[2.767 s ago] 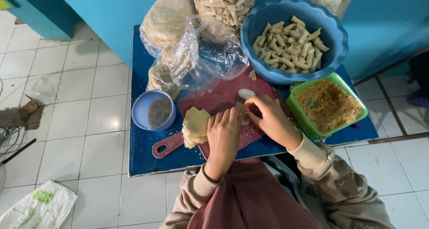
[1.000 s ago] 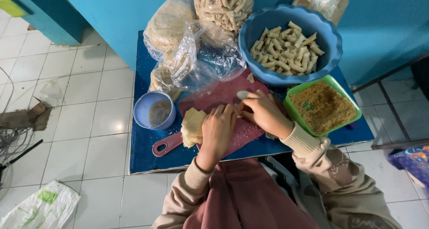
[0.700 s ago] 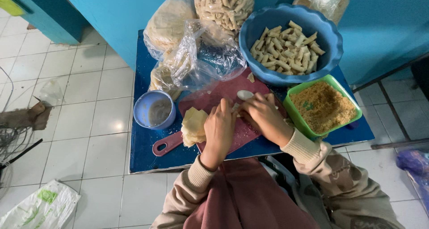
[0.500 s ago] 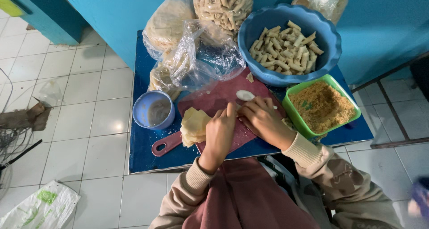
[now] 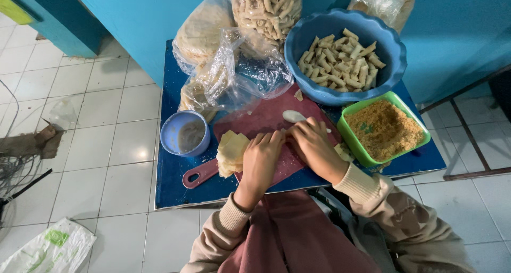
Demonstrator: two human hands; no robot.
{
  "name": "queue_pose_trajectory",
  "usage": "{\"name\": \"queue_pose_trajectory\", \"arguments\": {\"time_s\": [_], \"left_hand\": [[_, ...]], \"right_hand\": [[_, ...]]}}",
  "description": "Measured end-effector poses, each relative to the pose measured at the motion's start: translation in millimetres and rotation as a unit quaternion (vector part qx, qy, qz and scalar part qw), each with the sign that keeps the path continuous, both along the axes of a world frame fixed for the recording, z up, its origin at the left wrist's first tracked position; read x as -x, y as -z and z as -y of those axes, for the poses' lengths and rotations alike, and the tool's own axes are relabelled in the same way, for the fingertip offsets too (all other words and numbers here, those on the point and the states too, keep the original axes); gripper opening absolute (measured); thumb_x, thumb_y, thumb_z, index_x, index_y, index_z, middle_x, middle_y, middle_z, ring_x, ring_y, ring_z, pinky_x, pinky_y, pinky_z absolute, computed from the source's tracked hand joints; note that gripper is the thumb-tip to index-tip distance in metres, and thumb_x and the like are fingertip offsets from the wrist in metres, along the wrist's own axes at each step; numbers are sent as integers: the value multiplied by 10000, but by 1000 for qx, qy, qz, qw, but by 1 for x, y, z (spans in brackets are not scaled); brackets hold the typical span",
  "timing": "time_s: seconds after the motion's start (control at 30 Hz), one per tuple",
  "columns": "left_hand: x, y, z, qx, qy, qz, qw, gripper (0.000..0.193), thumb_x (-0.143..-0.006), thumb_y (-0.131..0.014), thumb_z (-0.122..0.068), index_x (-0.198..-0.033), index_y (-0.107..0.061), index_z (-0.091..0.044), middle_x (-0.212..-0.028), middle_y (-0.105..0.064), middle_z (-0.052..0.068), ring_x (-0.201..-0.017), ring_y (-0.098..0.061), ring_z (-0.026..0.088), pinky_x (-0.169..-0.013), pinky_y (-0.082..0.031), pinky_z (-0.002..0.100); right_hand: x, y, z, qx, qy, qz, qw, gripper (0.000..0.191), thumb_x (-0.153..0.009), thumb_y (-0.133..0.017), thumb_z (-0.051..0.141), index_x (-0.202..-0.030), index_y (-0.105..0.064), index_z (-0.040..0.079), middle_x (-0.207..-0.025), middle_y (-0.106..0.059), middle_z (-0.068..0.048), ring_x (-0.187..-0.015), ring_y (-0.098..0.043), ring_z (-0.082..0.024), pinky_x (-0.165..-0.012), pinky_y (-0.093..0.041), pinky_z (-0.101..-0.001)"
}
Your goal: The person sits at a small table and folds filled pastries. They take a thin dough sheet, place brown filling from a green container onto it, fold and seal the wrapper by hand, and place the finished roll into a blue bowl with other completed pastries.
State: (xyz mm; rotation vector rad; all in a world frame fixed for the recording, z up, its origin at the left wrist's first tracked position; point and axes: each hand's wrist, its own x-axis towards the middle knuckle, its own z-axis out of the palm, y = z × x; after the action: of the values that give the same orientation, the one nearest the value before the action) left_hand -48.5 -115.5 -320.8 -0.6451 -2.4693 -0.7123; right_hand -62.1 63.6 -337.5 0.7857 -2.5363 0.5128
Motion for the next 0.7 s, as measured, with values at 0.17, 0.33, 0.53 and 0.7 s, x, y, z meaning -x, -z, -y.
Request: {"name": "queue_pose_trajectory", "arguments": {"time_s": [0.17, 0.33, 0.53, 0.7], "left_hand": [[3, 6, 0, 43, -17, -65, 997, 169, -882, -633, -97, -1042, -686, -80, -1019, -696, 46, -995, -660, 238, -886, -505, 376], [-6, 20, 0, 96, -47, -86, 991, 357, -887, -590, -99, -1223, -701, -56, -1241, -701, 50, -1267, -604, 227, -1148, -374, 516], [-10, 25, -6, 138, -92, -74, 983, 451, -893, -593, -118, -1332, -656, -38, -1376, -653, 83, -1431, -467, 304, -1232, -172, 639], [-6, 5, -8, 139, -139, -75, 978, 500, -845, -616, -83, -1344, -647, -73, -1390, -636, 67, -1434, -452, 306, -1202, -158, 665]], "right_hand": [[2, 7, 2, -16, 5, -47, 999, 231, -893, -644, 143, -1107, -677, 63, -1114, -604, -64, -1072, -526, -265, -917, -389, -431], [3, 16, 1, -75, 27, -108, 991, 261, -883, -648, 115, -1140, -689, 91, -1125, -650, -10, -1115, -560, -189, -952, -350, -490], [-19, 16, 2, -142, 48, -138, 979, 454, -903, -632, 140, -1349, -655, 58, -1310, -671, -41, -1315, -518, -201, -1149, -267, -577], [-8, 7, 6, -146, 53, -130, 979, 468, -910, -589, 149, -1366, -627, 48, -1422, -617, -103, -1455, -418, -296, -1161, -185, -671]]}}
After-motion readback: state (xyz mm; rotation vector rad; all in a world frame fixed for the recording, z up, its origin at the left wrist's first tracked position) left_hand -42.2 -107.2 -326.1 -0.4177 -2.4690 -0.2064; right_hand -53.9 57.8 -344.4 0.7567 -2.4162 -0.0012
